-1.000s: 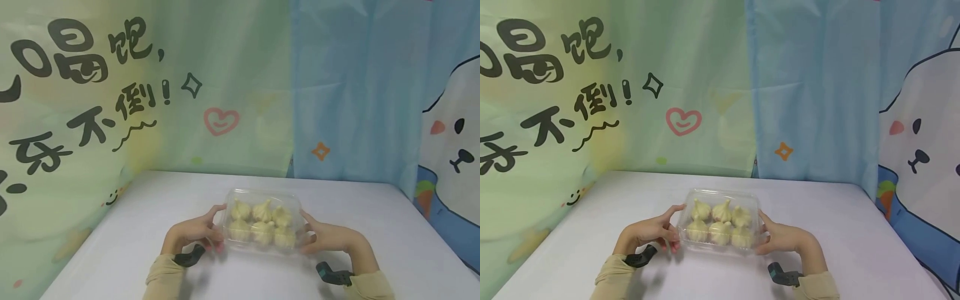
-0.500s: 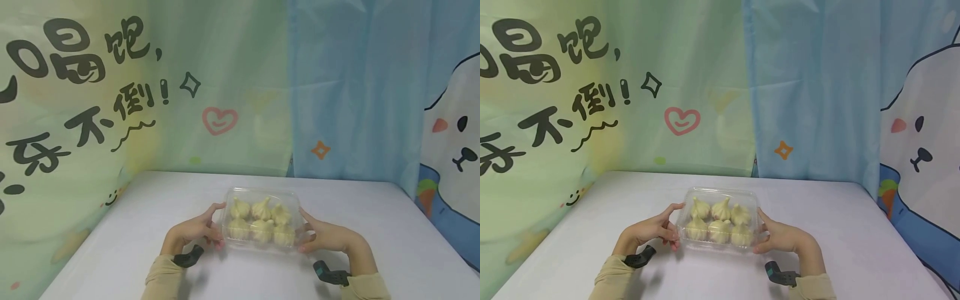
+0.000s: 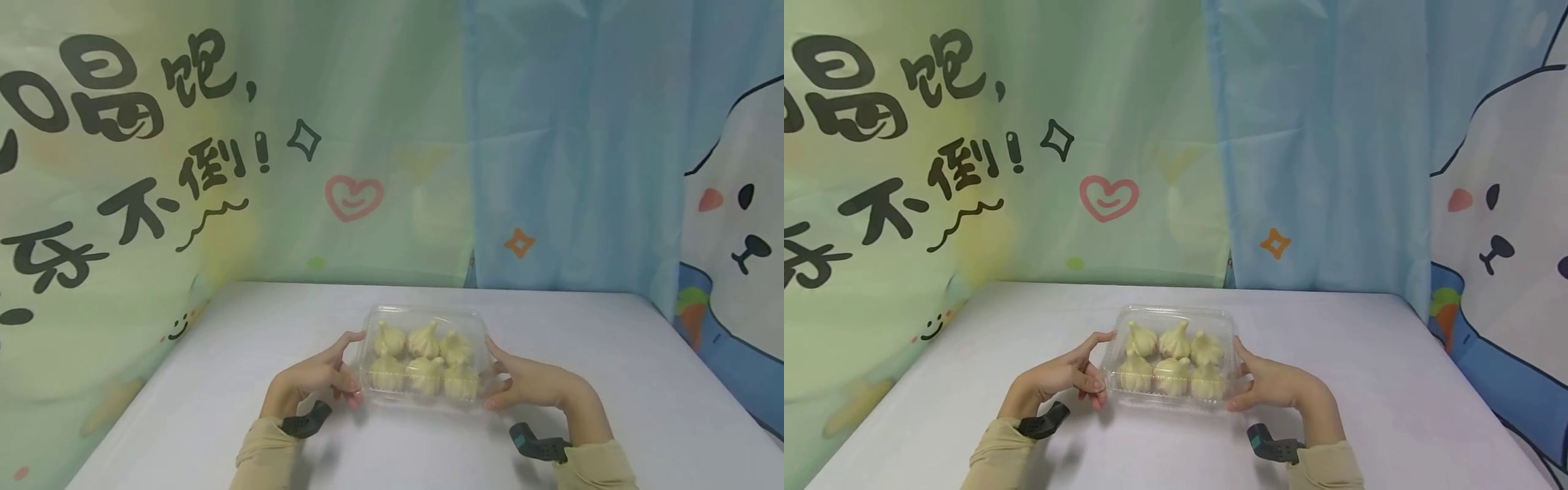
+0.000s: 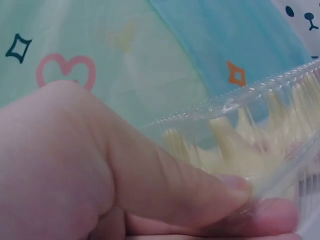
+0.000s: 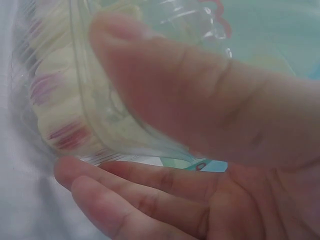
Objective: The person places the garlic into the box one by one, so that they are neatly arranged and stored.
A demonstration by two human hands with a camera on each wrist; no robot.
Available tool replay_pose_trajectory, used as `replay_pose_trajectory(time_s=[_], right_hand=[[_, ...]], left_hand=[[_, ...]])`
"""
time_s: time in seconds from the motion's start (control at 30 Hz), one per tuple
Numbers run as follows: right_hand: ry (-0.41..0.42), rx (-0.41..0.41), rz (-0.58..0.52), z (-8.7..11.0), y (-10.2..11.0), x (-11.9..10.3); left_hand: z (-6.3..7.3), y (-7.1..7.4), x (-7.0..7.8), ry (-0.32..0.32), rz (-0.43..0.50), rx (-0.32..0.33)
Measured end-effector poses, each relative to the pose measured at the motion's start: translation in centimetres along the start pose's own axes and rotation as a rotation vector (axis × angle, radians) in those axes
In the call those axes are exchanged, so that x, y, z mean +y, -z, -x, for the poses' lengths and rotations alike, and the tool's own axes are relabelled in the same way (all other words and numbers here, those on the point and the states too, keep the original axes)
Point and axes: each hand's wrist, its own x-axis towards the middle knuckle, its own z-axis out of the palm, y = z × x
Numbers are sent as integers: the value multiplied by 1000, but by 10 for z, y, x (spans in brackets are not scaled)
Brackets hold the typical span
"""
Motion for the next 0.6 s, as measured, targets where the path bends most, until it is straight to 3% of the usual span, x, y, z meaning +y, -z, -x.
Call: replay_pose_trajectory(time_s=[0.6], right_hand=[[-13,8,1,-2,0,2]], left_hand=[[-1,-4,-2,-24,56,34]])
